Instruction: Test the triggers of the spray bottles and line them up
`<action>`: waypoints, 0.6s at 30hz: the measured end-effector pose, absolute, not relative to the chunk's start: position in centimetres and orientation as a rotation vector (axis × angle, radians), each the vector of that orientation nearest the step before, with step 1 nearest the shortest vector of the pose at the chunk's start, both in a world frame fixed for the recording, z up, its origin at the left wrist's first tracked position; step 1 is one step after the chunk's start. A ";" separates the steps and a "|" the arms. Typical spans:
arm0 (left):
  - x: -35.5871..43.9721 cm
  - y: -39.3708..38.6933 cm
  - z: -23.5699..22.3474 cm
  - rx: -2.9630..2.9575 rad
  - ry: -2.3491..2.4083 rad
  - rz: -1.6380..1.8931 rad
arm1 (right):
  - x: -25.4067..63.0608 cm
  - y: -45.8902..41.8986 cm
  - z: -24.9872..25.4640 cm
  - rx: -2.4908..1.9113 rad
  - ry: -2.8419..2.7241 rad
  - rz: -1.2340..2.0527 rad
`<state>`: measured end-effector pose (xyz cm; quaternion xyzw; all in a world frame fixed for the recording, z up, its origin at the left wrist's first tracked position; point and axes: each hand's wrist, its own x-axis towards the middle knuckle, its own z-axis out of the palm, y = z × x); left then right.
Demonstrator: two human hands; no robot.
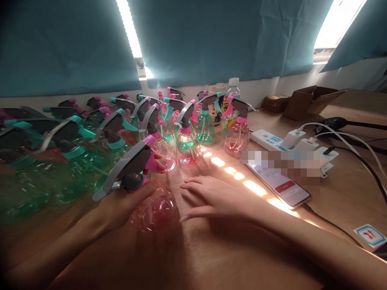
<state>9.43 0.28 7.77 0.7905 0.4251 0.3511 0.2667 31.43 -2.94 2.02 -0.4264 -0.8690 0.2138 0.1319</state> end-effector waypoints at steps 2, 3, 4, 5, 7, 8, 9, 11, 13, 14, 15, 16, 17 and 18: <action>9.4 0.2 8.0 2.140 1.125 0.920 | 31.1 -3.4 2.5 -1.236 -2.488 0.657; 9.4 0.1 8.1 2.139 1.113 0.905 | 30.9 -3.7 2.7 -1.229 -2.469 0.672; 9.5 0.1 8.1 2.139 1.099 0.893 | 30.6 -3.9 3.0 -1.215 -2.448 0.684; 9.6 0.1 8.0 2.137 1.083 0.885 | 30.4 -4.1 3.2 -1.188 -2.427 0.692; 9.7 0.0 7.8 2.132 1.043 0.897 | 29.9 -4.5 3.7 -1.114 -2.389 0.711; 9.8 0.0 7.6 2.129 1.024 0.909 | 29.6 -4.7 4.0 -1.081 -2.369 0.723; 9.8 0.0 7.5 2.127 1.012 0.926 | 29.4 -4.8 4.3 -1.057 -2.354 0.737; 9.9 -0.1 7.1 2.124 1.009 0.962 | 28.8 -5.0 4.8 -1.052 -2.330 0.751; 10.0 -0.2 6.8 2.128 1.013 0.987 | 28.3 -5.2 5.1 -1.105 -2.313 0.741; 10.0 -0.2 6.7 2.130 1.016 0.994 | 28.1 -5.3 5.2 -1.137 -2.304 0.732; 10.1 -0.3 6.6 2.133 1.016 1.001 | 28.0 -5.4 5.2 -1.166 -2.291 0.725; 10.1 -0.3 6.6 2.136 1.015 1.010 | 27.8 -5.5 5.2 -1.182 -2.274 0.715; 10.2 -0.4 6.5 2.140 1.009 1.018 | 27.7 -5.5 5.1 -1.190 -2.254 0.703; 10.3 -0.4 6.5 2.142 0.998 1.024 | 27.5 -5.6 5.0 -1.191 -2.235 0.691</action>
